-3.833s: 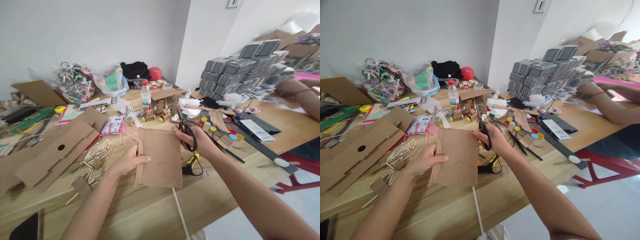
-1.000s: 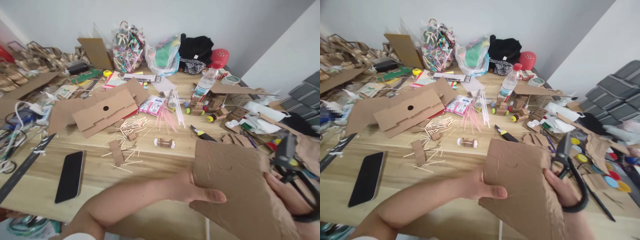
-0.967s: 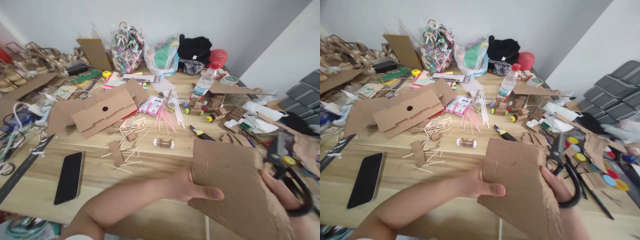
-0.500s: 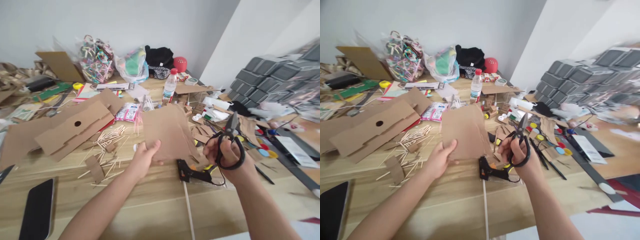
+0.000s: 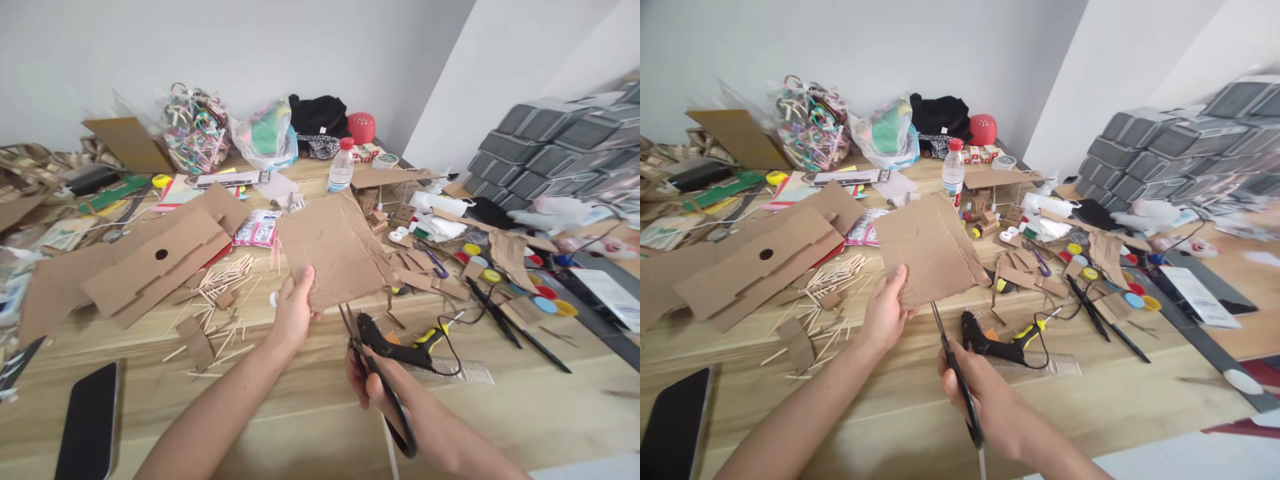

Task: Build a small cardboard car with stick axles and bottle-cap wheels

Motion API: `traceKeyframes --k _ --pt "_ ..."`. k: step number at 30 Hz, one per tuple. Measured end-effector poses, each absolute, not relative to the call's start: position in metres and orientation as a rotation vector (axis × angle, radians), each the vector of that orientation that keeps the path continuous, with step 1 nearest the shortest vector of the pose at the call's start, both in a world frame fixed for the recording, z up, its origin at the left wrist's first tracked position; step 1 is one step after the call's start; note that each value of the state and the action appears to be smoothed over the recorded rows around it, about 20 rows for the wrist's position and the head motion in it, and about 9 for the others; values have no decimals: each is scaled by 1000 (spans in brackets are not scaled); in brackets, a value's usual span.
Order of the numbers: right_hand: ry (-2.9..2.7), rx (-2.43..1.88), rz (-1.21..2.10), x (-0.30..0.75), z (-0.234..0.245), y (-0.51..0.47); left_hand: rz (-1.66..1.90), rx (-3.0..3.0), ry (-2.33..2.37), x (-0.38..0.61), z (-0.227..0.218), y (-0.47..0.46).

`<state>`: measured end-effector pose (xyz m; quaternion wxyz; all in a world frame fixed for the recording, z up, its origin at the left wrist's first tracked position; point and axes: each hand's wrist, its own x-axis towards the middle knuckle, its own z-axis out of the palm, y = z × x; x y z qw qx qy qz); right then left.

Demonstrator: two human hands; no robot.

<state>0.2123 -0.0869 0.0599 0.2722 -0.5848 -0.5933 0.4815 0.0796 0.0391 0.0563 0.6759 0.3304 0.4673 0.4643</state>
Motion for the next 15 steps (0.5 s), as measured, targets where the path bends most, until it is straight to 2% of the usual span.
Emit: traceKeyframes --k 6,15 --pt "-1601 -1494 1188 202 59 -69 1078 963 1005 74 45 33" --pt "-1664 -1625 1061 217 62 -69 739 1050 816 55 66 40"
